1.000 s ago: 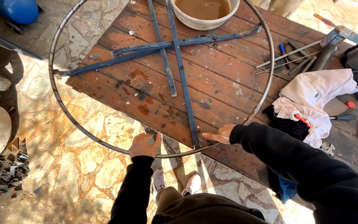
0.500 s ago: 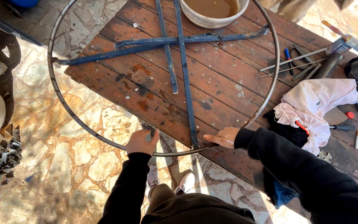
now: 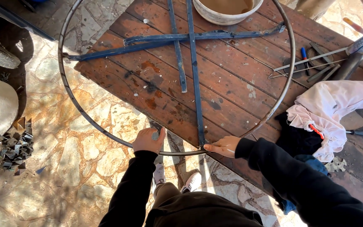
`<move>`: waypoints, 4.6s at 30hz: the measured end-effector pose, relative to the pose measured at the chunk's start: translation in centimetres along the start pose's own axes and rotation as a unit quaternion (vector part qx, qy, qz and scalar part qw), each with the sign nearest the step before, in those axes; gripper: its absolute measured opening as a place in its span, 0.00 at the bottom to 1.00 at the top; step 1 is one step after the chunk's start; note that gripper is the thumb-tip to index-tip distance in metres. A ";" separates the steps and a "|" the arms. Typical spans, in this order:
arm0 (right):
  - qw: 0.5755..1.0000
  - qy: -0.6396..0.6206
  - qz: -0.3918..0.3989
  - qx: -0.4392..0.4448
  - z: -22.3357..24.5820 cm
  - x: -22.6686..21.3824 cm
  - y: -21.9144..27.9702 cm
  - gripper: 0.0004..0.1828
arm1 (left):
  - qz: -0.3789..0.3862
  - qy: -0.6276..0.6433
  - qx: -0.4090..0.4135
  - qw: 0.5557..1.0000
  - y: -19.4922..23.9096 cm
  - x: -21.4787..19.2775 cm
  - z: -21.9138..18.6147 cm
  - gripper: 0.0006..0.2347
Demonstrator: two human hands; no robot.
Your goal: Sanding and cleaning a circular metal frame using a sanding block and cloth
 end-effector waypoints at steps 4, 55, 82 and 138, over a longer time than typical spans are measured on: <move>0.998 0.005 -0.052 -0.025 -0.4 0.5 1.9 0.46 | -0.009 -0.007 0.010 1.000 0.0 0.1 0.3 0.19; 0.772 0.082 -0.559 0.291 -8.6 10.0 -6.2 0.59 | 0.172 -0.040 -0.157 0.972 -0.6 -0.9 -0.1 0.25; 0.885 0.141 -0.394 0.205 -6.4 10.4 -2.6 0.69 | 0.176 -0.032 -0.183 0.967 -0.1 -0.8 0.1 0.26; 0.408 -0.616 -0.581 0.342 -2.9 7.0 -7.2 0.60 | 0.099 0.010 0.069 0.993 -0.2 -1.4 -0.7 0.19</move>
Point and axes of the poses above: each hand's wrist, its own y-axis away from the middle knuckle, its own x-axis out of the palm, z = x × y, the point moved 2 cm from there along -y, towards the middle knuckle, and after that the axes turned 15 degrees about y, right-handed, at the moved point
